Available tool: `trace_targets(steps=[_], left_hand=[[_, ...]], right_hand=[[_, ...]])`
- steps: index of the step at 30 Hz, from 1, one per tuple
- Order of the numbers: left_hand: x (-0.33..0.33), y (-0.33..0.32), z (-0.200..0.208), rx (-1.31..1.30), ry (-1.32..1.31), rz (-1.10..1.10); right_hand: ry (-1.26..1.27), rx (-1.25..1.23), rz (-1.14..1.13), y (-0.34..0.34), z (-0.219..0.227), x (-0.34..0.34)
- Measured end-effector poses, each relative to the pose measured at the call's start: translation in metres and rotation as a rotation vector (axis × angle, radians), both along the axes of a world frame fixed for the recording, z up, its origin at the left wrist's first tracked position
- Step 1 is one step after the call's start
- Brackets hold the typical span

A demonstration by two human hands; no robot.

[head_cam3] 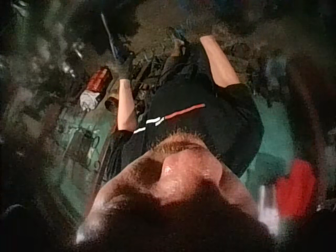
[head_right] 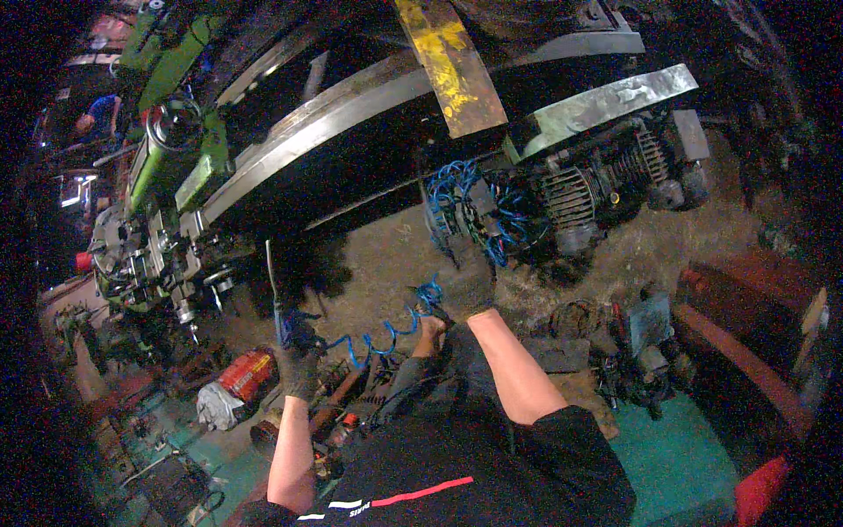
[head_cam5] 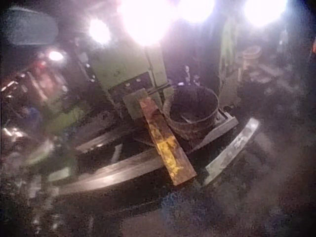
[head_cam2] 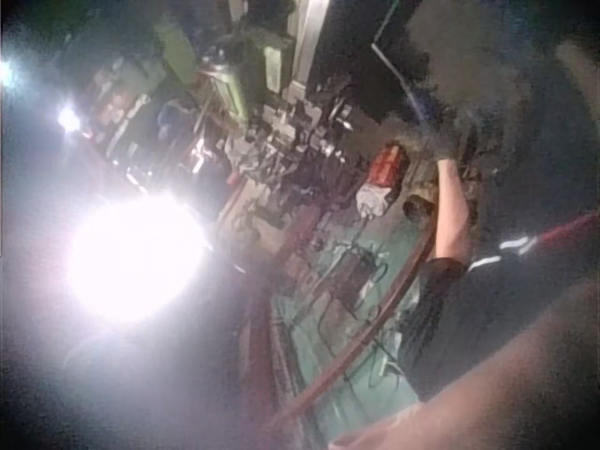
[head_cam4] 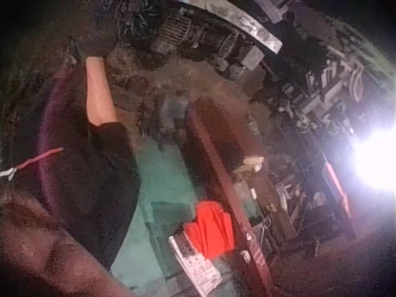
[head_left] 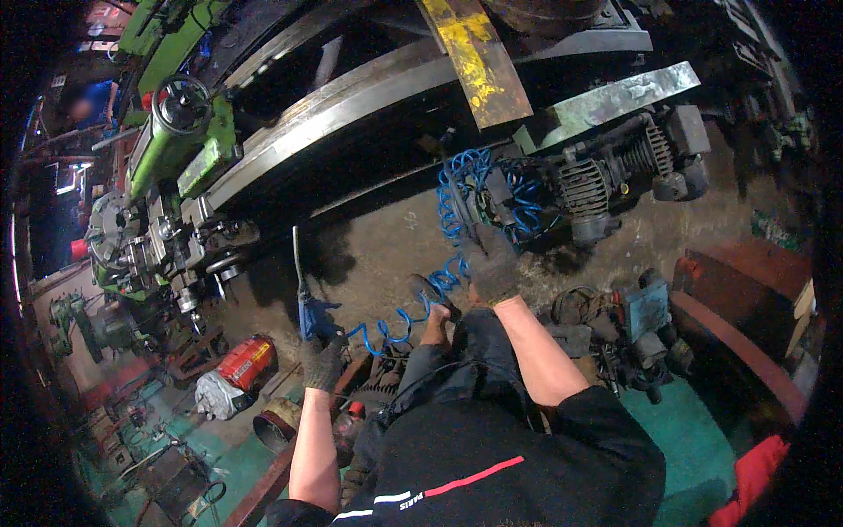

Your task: The person operates a green metal lathe in a workshop. They adjust the chuck and controls, connect an air hose, and use a pneumatic tool to tighten the chuck jaws.

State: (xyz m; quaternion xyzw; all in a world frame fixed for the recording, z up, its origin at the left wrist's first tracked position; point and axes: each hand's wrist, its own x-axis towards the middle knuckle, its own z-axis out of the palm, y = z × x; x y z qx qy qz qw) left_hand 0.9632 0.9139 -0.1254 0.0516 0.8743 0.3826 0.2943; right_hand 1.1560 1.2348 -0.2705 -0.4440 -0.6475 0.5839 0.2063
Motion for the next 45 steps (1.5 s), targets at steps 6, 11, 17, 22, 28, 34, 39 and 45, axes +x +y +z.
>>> trace_targets(steps=[6, 11, 17, 22, 28, 34, 39, 45], left_hand=[[0.005, 0.004, -0.019, 0.269, -0.142, 0.116], [0.008, 0.008, -0.031, 0.248, -0.202, 0.024], [-0.007, 0.013, -0.009, -0.107, -0.037, -0.004], [-0.032, -0.027, -0.028, -0.129, 0.472, 0.125], [-0.076, -0.024, 0.050, 0.303, 0.361, 0.709], [-0.188, -0.139, -0.011, 0.909, 0.099, 0.781], [-0.167, -0.098, -0.038, 0.968, -0.261, 0.401], [-0.079, 0.029, -0.095, 0.629, -0.677, 0.025]], right_hand=[[0.003, -0.048, 0.093, -0.016, 0.037, -0.011], [-0.022, -0.214, 0.097, -0.043, 0.007, -0.010], [0.310, -0.103, -0.197, 0.000, 0.045, -0.017], [0.304, -0.521, -0.378, 0.038, 0.009, 0.034], [0.295, -0.536, -0.569, 0.050, -0.038, 0.053], [0.277, -0.365, -0.374, 0.037, -0.059, 0.067], [0.081, 0.016, -0.177, 0.009, -0.066, 0.048], [-0.130, 0.024, -0.216, -0.068, -0.012, -0.056]])
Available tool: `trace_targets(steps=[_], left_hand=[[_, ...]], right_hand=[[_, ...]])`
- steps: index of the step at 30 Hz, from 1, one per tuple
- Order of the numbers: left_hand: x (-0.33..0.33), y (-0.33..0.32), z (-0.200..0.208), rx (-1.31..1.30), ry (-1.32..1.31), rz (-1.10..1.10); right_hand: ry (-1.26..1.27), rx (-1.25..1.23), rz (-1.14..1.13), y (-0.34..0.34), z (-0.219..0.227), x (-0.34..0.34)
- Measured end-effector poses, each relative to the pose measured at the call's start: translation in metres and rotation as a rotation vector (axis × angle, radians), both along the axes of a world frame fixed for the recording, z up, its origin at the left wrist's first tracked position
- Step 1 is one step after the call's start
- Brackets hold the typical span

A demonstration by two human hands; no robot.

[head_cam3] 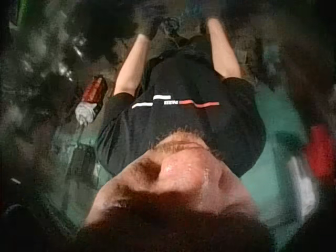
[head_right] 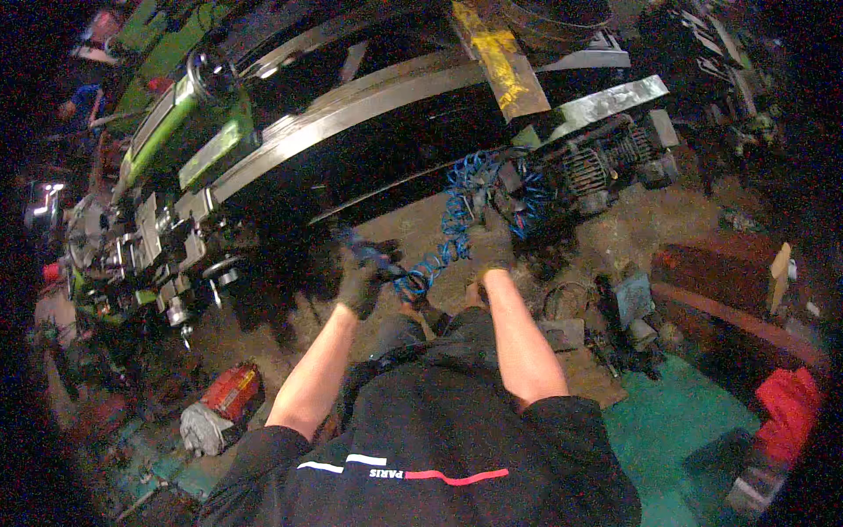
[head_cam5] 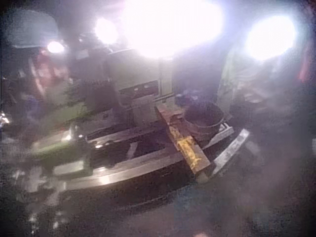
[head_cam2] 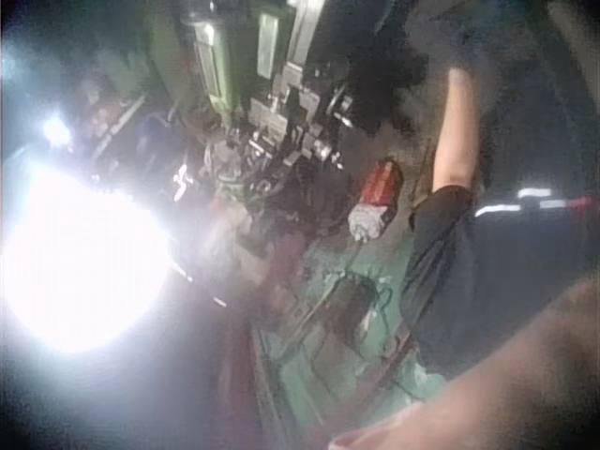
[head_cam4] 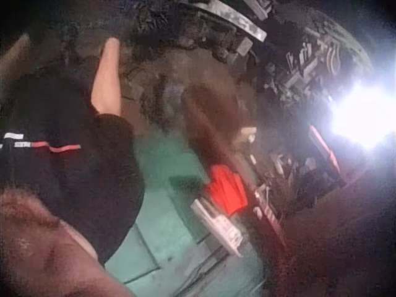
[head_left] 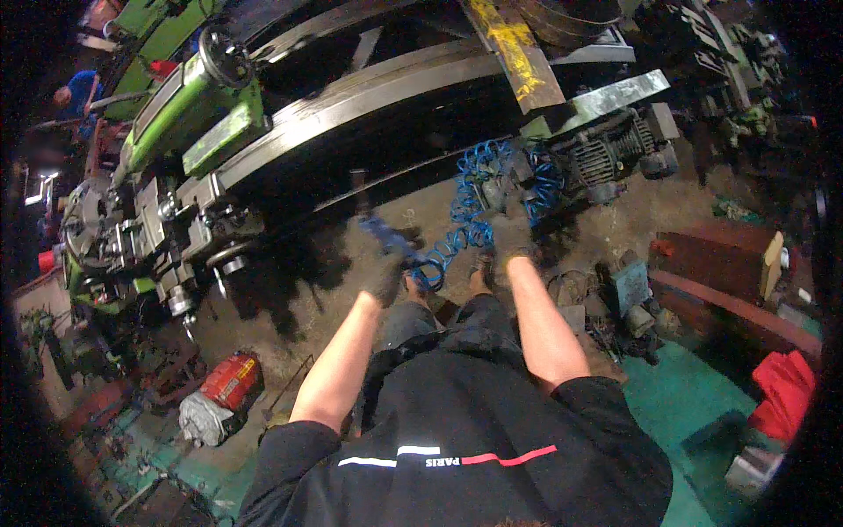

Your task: The person operates a green metal lathe in a workshop. They adjust the chuck and controls, connect an air hose, and use a pneumatic tool to tighten the chuck jaws.

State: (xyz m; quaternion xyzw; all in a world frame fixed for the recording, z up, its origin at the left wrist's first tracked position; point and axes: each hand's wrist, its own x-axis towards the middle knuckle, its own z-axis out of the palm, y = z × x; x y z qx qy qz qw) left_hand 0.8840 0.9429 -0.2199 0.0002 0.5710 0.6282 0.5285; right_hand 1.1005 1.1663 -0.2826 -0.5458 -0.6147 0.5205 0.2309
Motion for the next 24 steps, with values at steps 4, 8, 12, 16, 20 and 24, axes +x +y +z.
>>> trace_targets(steps=[4, 8, 12, 16, 20, 24], left_hand=[[0.035, 0.067, -0.048, -0.016, 0.190, -0.337], [0.042, 0.121, -0.030, -0.108, 0.054, -0.493], [0.055, 0.133, -0.039, -0.038, -0.116, -0.360], [0.077, 0.150, -0.015, -0.005, -0.319, -0.218], [0.098, 0.169, -0.022, -0.037, -0.163, -0.213], [0.102, 0.162, -0.017, -0.103, -0.072, -0.341]], right_hand=[[-0.631, 0.084, 0.309, -0.041, 0.034, -0.031], [-0.320, 0.028, 0.058, -0.064, 0.031, -0.023], [0.038, -0.160, 0.110, -0.046, 0.069, 0.002], [0.151, -0.155, 0.005, -0.012, 0.018, 0.060], [0.087, -0.241, -0.470, 0.054, 0.011, 0.084], [-0.474, -0.289, -0.366, 0.113, -0.170, 0.174]])
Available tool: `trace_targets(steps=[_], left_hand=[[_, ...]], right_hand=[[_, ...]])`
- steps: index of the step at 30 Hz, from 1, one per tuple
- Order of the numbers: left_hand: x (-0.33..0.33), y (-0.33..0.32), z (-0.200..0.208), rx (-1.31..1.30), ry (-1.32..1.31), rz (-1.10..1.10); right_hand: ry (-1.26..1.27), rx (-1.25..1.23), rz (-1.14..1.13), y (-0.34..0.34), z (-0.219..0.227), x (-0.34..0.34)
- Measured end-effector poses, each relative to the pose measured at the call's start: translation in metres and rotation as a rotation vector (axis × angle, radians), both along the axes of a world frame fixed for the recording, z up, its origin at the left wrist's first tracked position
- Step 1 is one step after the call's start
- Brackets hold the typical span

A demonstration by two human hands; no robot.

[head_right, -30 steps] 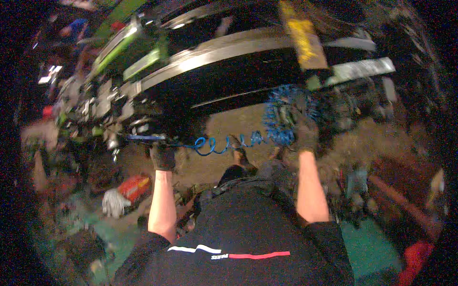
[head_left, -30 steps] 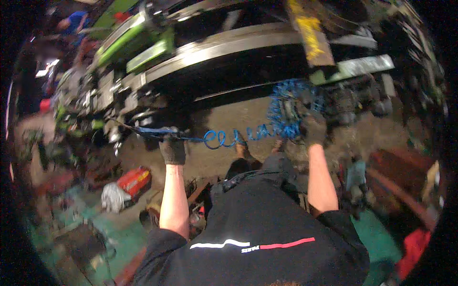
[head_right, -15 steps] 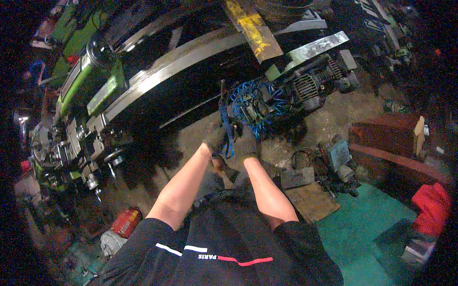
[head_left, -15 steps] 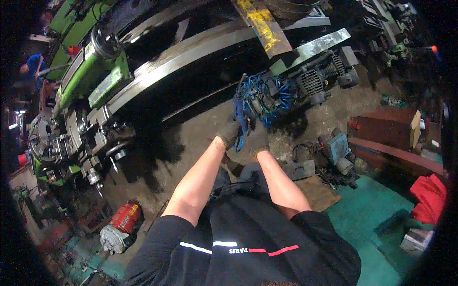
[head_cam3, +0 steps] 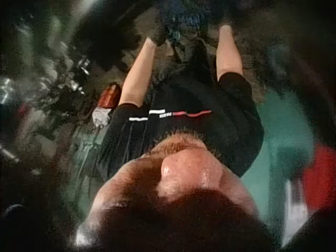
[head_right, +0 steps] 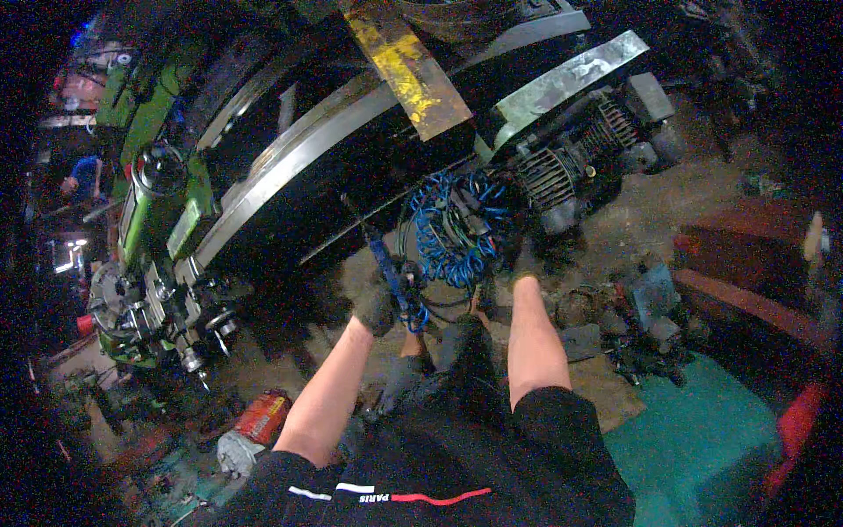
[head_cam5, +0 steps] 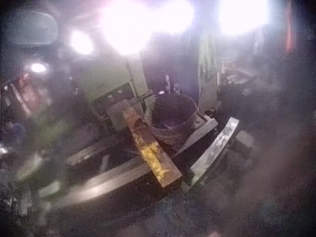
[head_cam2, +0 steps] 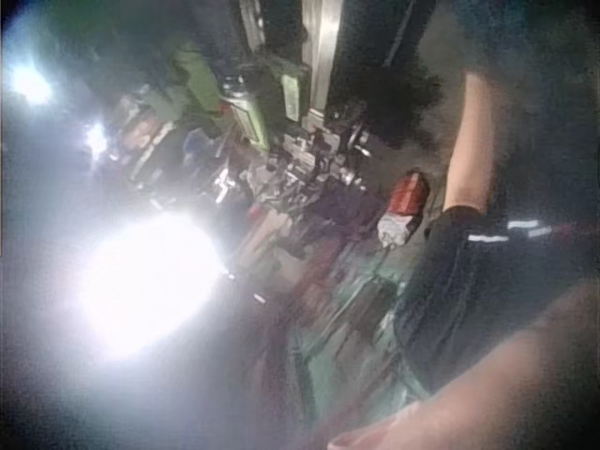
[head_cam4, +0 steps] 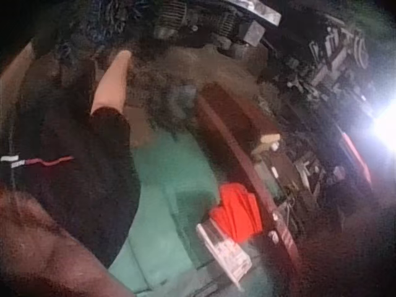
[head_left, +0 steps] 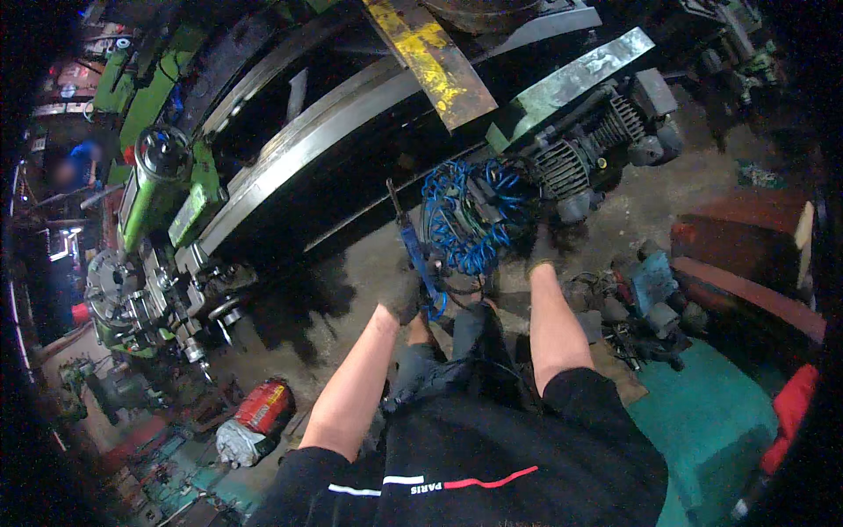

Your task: The person operates a green metal lathe in a workshop. They adjust the chuck and controls, connect an air hose, and use a pneumatic tool to tighten the chuck jaws.

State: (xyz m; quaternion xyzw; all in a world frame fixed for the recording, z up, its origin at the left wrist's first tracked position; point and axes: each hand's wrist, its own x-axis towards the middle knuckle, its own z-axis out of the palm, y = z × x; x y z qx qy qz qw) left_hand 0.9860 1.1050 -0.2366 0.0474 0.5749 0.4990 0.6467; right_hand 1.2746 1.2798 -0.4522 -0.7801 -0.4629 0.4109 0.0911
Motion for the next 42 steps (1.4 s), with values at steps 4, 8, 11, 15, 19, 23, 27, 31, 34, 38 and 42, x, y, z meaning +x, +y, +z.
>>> trace_targets(steps=[4, 8, 11, 15, 19, 23, 27, 31, 34, 38, 42], left_hand=[[-0.003, -0.004, -0.010, -0.091, 0.007, 0.004], [0.003, 0.005, -0.008, -0.059, 0.068, 0.009], [0.010, 0.018, -0.004, -0.082, 0.119, 0.003], [0.016, 0.035, -0.001, -0.129, 0.160, -0.025], [0.019, 0.044, 0.000, -0.119, 0.245, -0.082], [0.015, 0.044, 0.000, -0.153, 0.222, -0.090], [0.013, 0.038, 0.002, -0.139, 0.274, -0.085], [0.018, 0.046, 0.034, -0.264, 0.467, -0.172], [0.012, 0.051, 0.050, -0.353, 0.424, -0.215], [0.010, 0.016, 0.015, -0.119, 0.436, -0.084], [0.000, -0.001, 0.002, -0.141, 0.290, 0.024]], right_hand=[[-0.145, -0.176, 0.092, 0.018, -0.079, 0.030], [-0.105, -0.233, 0.167, 0.034, -0.104, 0.026], [-0.076, -0.263, 0.210, 0.045, -0.107, 0.026], [-0.043, -0.276, 0.255, 0.051, -0.107, 0.020], [-0.001, -0.259, 0.302, 0.047, -0.102, 0.008], [0.094, -0.213, 0.367, 0.040, -0.083, -0.007], [0.271, -0.166, 0.512, 0.032, -0.058, -0.027], [0.097, 0.243, 0.888, 0.033, -0.111, -0.034], [0.713, 0.265, 0.484, 0.027, -0.113, -0.061], [1.198, -0.037, 0.060, 0.008, 0.106, -0.101], [0.914, 0.275, 0.617, -0.013, 0.159, -0.126]])
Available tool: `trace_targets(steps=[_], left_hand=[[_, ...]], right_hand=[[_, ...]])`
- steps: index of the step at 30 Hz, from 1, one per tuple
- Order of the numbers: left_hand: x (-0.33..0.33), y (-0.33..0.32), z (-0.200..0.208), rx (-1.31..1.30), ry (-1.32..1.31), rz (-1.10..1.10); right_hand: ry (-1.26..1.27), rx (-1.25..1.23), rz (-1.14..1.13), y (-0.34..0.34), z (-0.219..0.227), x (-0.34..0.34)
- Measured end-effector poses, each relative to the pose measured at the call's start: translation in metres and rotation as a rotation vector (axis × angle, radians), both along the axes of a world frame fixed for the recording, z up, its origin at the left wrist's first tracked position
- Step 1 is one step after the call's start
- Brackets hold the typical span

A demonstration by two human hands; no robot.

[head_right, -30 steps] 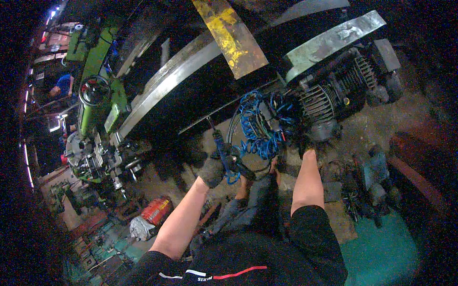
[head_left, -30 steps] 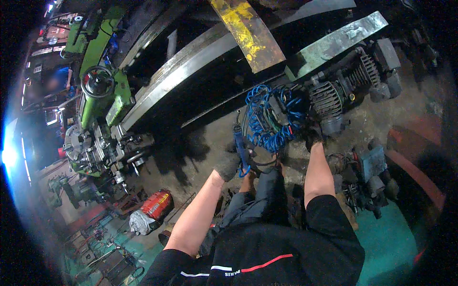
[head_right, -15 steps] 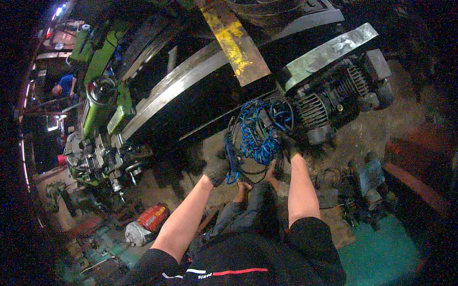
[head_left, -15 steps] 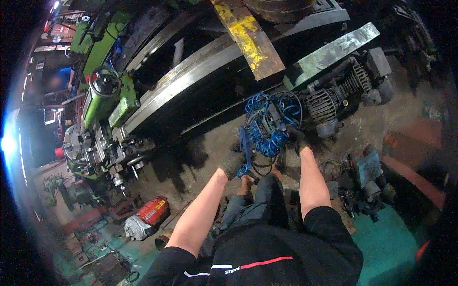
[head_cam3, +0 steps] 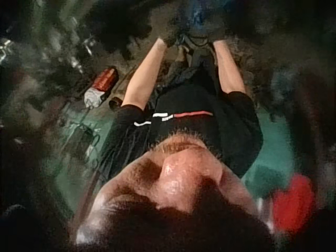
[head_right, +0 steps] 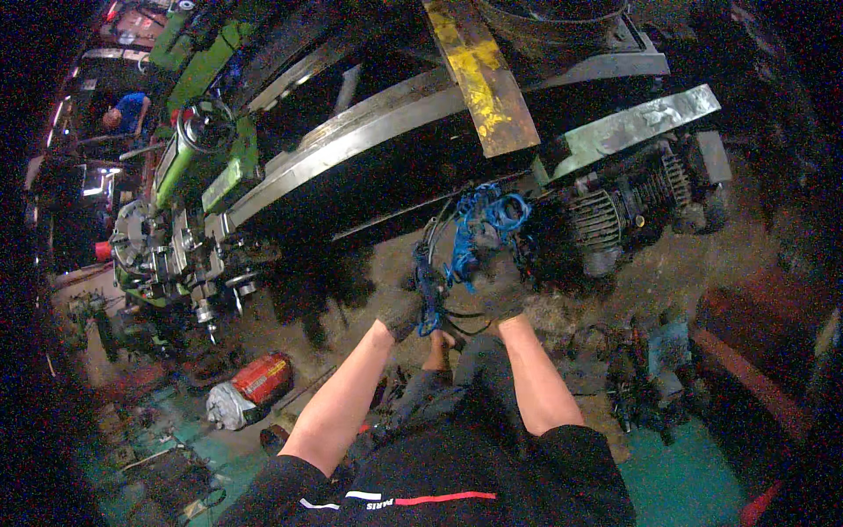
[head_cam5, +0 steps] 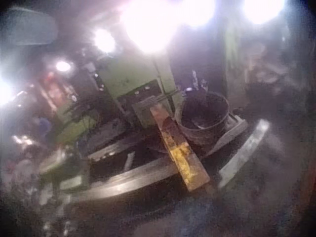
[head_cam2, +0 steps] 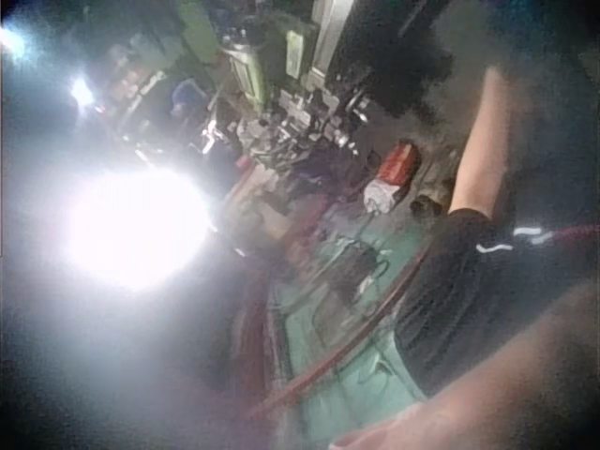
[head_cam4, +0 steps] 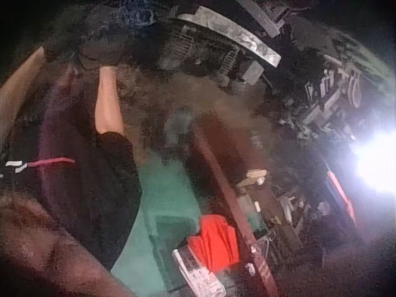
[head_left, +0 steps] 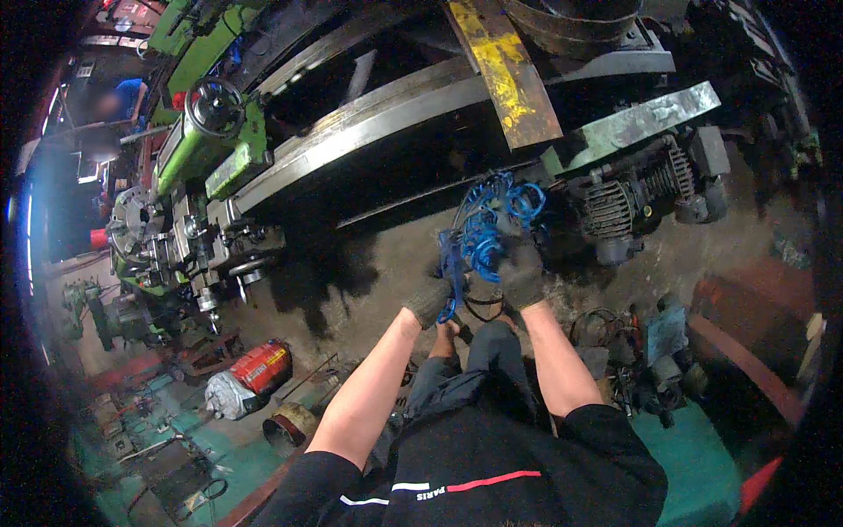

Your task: The person operates a green metal lathe in a workshop. They adjust the chuck and controls, connect an air hose, and use a pneumatic tool to tighten the chuck jaws.

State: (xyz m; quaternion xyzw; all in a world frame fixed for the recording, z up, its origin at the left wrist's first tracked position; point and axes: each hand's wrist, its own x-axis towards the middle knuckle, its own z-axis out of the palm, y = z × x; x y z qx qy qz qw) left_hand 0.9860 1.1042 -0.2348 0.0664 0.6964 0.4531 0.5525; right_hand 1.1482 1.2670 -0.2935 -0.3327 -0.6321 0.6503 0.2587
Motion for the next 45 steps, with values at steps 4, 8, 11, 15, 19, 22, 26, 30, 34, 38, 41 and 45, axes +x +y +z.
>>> trace_targets(steps=[4, 8, 11, 15, 19, 22, 26, 30, 34, 38, 41, 45], left_hand=[[-0.002, -0.014, 0.003, -0.039, -0.061, 0.139], [-0.012, -0.042, -0.011, -0.032, -0.089, 0.195], [-0.020, -0.070, -0.022, 0.039, -0.062, 0.266], [-0.024, -0.105, -0.013, -0.045, 0.116, 0.326], [-0.029, -0.122, -0.012, -0.098, 0.095, 0.329], [-0.022, -0.101, -0.017, -0.033, 0.105, 0.292], [-0.012, -0.082, -0.065, 0.052, -0.033, 0.287], [0.002, -0.042, -0.072, 0.016, -0.075, 0.226], [0.005, -0.012, -0.045, 0.056, 0.003, 0.119], [0.001, -0.015, -0.043, 0.033, 0.009, 0.086], [0.003, -0.014, -0.040, -0.023, -0.007, 0.145], [0.010, -0.016, -0.042, -0.036, -0.038, 0.214]], right_hand=[[-0.120, 0.381, 0.064, 0.010, 0.009, -0.032], [-0.064, 0.458, 0.143, 0.011, 0.005, -0.061], [0.056, 0.113, 0.419, -0.037, 0.023, -0.083], [-0.162, 0.210, 0.546, -0.088, 0.007, -0.089], [-0.382, 0.192, 0.364, -0.089, -0.052, -0.082], [-0.361, 0.294, -0.027, -0.060, -0.063, -0.045], [-0.593, 0.237, -0.394, -0.008, -0.089, -0.006], [-0.826, -0.306, -0.522, 0.047, -0.187, 0.043], [-0.792, -0.552, -0.466, 0.099, -0.231, 0.066], [-0.796, -0.526, -0.382, 0.119, -0.232, 0.065], [-0.774, -0.551, -0.322, 0.124, -0.232, 0.067], [-0.700, -0.627, -0.244, 0.127, -0.224, 0.071]])
